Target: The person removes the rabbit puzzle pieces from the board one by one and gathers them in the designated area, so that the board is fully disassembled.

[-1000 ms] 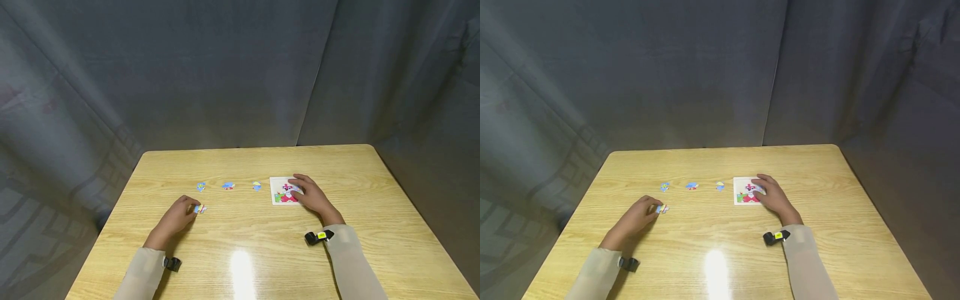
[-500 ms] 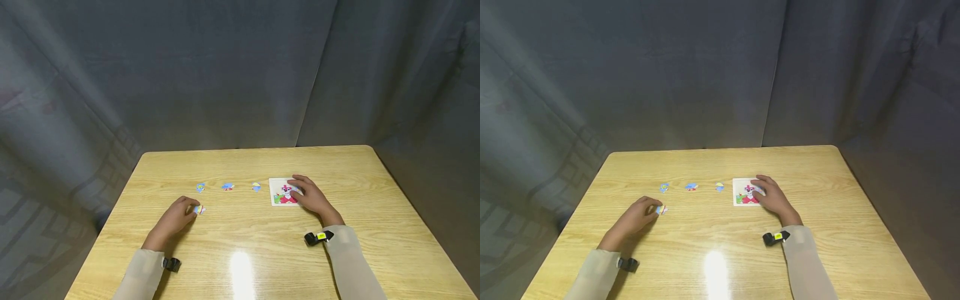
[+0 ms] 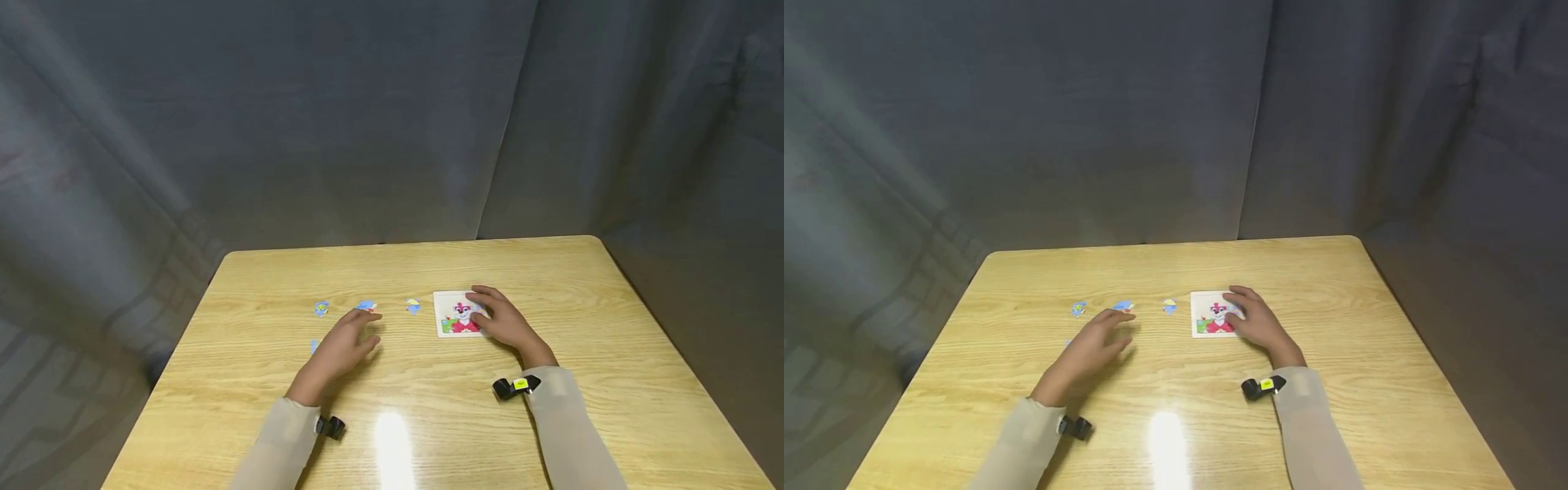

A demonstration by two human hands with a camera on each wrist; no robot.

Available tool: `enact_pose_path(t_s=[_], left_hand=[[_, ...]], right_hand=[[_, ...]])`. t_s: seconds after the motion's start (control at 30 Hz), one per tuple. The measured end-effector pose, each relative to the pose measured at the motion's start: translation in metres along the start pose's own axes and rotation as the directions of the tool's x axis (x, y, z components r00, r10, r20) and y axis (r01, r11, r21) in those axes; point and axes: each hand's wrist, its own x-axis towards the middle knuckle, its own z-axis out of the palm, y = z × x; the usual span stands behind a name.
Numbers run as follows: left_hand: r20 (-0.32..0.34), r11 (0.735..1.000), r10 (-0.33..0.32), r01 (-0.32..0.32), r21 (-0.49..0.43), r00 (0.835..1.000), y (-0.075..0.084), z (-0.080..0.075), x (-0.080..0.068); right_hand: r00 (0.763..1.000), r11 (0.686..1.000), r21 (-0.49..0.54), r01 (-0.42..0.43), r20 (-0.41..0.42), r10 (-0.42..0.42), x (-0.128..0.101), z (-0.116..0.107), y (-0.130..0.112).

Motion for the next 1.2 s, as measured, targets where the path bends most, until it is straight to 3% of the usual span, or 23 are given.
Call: enact_pose_path(t_s=[0.13, 0.3, 0.6, 0.83, 1.2], left_hand=[[0.038, 0.997, 0.060, -0.058, -0.047, 0.998, 0.022, 0.018, 0.021], [0.088, 0.994, 0.080, -0.073, -0.080, 0.993, 0.043, 0.043, 0.049], [0.130, 0.993, 0.107, -0.100, -0.063, 0.986, 0.063, 0.075, 0.091], [0.144, 0.995, 0.080, -0.088, 0.045, 0.986, 0.067, 0.087, 0.102], [0.131, 0.979, 0.062, -0.086, 0.183, 0.989, 0.067, 0.093, 0.104]], right_hand=[[0.999, 1.000, 0.008, -0.029, 0.016, 0.029, 0.000, -0.002, -0.002], [0.999, 0.999, -0.002, -0.038, 0.034, 0.038, -0.001, -0.004, -0.003], [0.998, 0.998, 0.036, -0.054, 0.048, 0.052, -0.003, -0.006, -0.004], [0.998, 0.997, 0.072, -0.037, 0.054, 0.033, 0.000, 0.001, -0.005], [0.998, 0.998, 0.046, -0.042, 0.051, 0.040, -0.001, 0.005, -0.007]])
